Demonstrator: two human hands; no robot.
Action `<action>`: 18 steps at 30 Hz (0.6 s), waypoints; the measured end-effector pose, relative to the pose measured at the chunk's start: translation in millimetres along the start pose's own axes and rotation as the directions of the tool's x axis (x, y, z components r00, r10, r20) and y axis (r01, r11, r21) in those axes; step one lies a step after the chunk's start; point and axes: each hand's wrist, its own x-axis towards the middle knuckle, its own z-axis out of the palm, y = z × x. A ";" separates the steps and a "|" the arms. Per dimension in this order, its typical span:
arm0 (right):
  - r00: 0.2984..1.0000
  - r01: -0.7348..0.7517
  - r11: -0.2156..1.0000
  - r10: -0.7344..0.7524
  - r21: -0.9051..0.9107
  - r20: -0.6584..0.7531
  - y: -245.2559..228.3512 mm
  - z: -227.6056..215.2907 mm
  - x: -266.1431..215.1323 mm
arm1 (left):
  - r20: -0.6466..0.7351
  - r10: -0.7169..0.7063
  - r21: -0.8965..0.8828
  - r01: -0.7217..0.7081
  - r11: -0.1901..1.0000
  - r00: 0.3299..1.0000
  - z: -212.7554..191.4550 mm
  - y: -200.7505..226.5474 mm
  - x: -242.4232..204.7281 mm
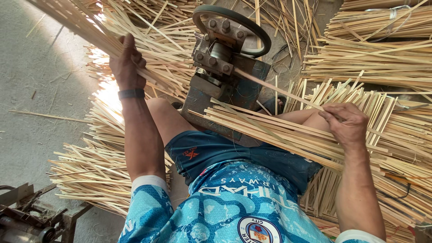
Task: The person sits on the floor and repeatedly feeds long bamboo strips through a manual splitting machine. They hold bundles of strips, guide them through the blade, and collect the split pieces into a pile beside them.
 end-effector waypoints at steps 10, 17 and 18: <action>0.992 0.079 0.943 -0.044 -0.323 0.114 -18.8 35.5 24.5 | 0.026 -0.145 0.005 0.145 0.989 0.989 14.1 -54.4 -11.0; 0.985 0.087 0.931 -0.028 -0.355 0.168 -14.1 29.4 14.2 | -0.095 -0.325 0.050 0.330 0.943 0.941 42.3 -91.8 6.6; 0.984 0.066 0.926 0.000 -0.371 0.176 -15.8 32.7 11.6 | -0.028 -0.401 -0.053 0.399 0.915 0.916 43.5 -94.9 10.1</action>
